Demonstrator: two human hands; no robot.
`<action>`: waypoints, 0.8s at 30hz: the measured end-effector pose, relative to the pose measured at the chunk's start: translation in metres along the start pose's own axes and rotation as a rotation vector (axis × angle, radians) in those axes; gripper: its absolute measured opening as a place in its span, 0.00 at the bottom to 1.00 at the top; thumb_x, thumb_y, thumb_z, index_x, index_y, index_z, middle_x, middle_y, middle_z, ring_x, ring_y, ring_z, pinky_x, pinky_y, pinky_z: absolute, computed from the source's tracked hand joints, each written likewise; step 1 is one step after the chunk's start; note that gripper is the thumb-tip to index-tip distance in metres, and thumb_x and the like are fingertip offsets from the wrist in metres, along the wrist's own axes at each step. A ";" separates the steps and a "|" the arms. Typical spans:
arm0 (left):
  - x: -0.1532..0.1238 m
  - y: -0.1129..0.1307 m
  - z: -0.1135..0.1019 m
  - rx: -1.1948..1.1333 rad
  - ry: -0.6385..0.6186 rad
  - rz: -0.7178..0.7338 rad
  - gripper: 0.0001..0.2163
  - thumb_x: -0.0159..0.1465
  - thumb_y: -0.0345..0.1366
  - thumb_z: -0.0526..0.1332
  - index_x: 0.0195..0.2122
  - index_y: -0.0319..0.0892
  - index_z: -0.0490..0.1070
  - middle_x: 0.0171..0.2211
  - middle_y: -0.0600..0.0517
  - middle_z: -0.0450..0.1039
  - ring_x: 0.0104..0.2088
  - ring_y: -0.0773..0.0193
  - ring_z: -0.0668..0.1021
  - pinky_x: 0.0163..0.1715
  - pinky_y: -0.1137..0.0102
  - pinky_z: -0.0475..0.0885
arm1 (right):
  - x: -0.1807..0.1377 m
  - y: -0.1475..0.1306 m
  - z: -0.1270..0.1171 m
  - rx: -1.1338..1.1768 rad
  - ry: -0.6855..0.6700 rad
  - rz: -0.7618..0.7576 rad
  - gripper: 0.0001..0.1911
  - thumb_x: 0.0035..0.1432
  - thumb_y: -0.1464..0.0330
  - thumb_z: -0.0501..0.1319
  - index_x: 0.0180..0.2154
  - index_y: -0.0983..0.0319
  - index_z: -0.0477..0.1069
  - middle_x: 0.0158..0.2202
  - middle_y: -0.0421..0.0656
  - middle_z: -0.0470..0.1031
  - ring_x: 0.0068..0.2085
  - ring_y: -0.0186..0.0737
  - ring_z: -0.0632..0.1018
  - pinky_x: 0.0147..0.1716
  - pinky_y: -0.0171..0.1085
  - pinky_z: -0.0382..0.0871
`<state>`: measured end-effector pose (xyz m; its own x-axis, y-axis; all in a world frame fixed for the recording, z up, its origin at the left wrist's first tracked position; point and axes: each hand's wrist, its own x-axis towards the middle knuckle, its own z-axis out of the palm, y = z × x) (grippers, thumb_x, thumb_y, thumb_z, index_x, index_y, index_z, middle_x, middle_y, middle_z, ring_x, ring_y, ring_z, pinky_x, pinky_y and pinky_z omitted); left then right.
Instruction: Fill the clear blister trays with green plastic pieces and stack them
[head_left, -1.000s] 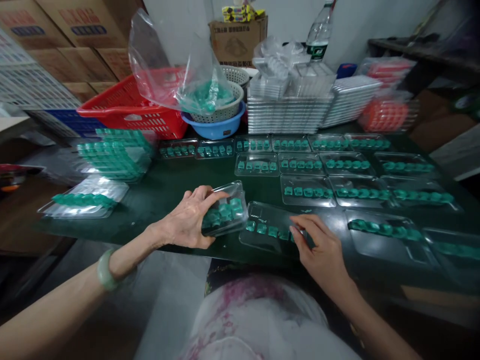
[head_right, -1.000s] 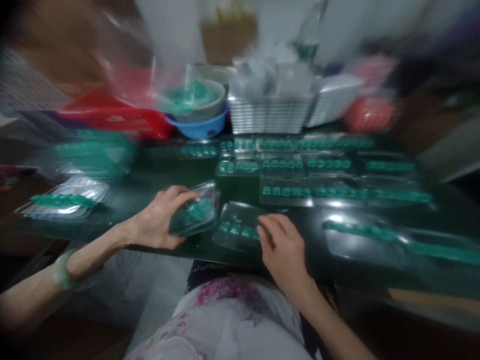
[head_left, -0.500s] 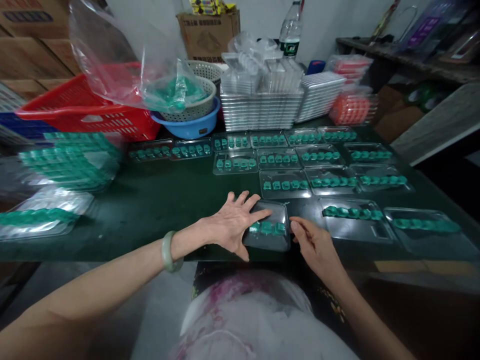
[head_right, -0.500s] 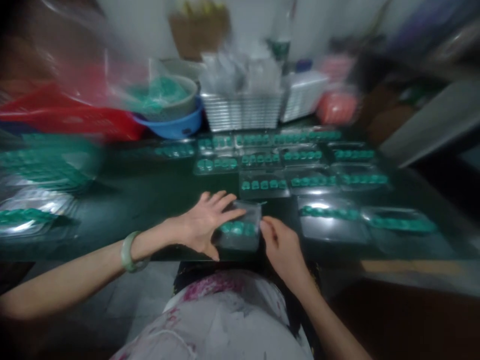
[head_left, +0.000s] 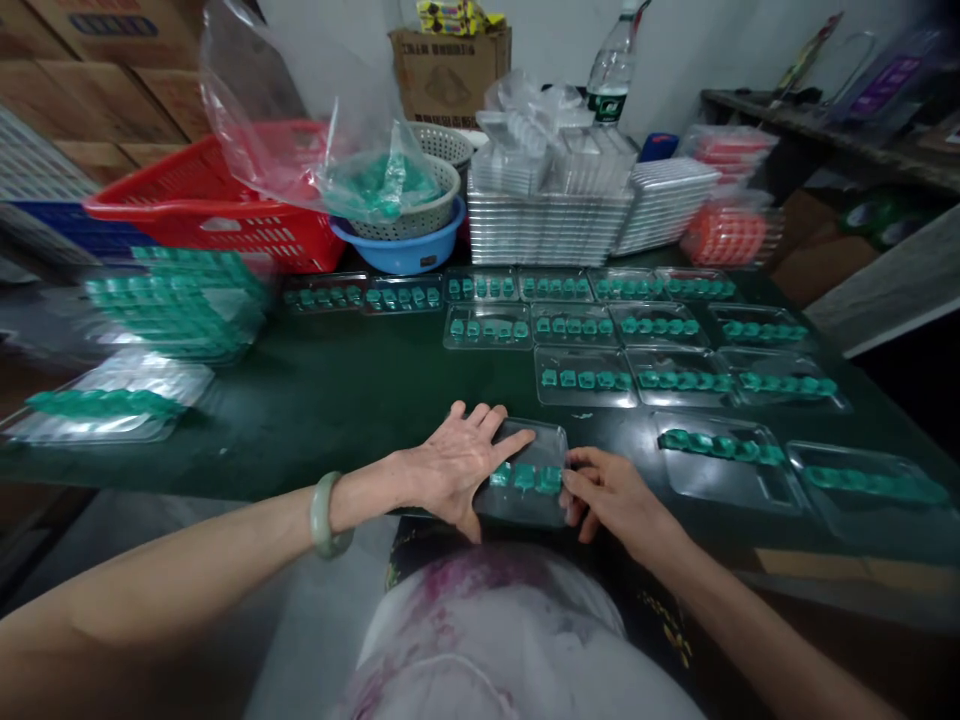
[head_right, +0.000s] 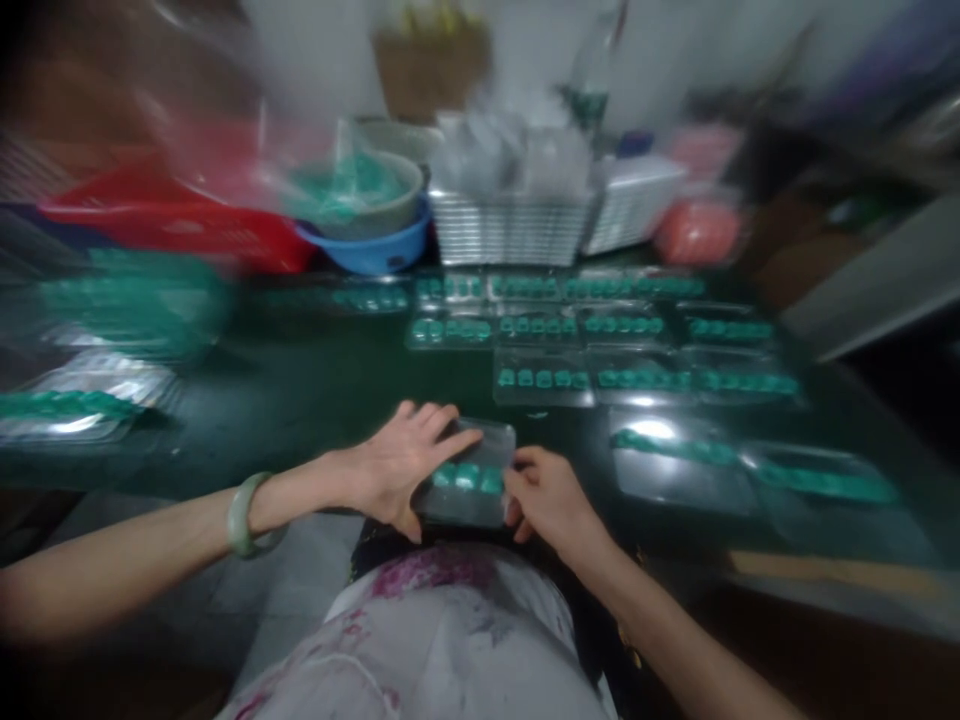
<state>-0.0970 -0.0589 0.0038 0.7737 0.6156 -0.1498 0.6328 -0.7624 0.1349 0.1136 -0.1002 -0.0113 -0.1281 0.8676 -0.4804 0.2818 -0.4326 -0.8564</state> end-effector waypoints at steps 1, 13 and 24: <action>-0.006 -0.001 0.001 0.009 -0.009 -0.023 0.56 0.31 0.53 0.67 0.61 0.45 0.44 0.54 0.36 0.51 0.48 0.41 0.61 0.45 0.49 0.52 | 0.000 -0.003 0.006 0.040 -0.022 0.030 0.14 0.52 0.66 0.56 0.41 0.64 0.61 0.19 0.37 0.69 0.18 0.32 0.70 0.11 0.30 0.65; -0.083 -0.025 0.004 -0.087 0.123 -0.283 0.46 0.37 0.44 0.64 0.60 0.48 0.48 0.48 0.44 0.56 0.42 0.50 0.63 0.40 0.57 0.58 | 0.029 -0.036 0.054 -0.086 -0.297 -0.004 0.15 0.51 0.58 0.58 0.32 0.64 0.67 0.27 0.42 0.70 0.21 0.31 0.72 0.09 0.26 0.62; -0.085 -0.024 0.013 -0.096 0.118 -0.316 0.54 0.31 0.49 0.67 0.61 0.47 0.44 0.52 0.39 0.51 0.46 0.43 0.61 0.43 0.50 0.56 | 0.030 -0.026 0.063 0.099 -0.326 -0.026 0.12 0.48 0.65 0.60 0.34 0.67 0.69 0.25 0.43 0.73 0.24 0.33 0.72 0.18 0.29 0.63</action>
<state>-0.1784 -0.0961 0.0010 0.5342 0.8411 -0.0851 0.8371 -0.5121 0.1925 0.0420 -0.0782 -0.0155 -0.4362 0.7616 -0.4794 0.1829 -0.4466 -0.8759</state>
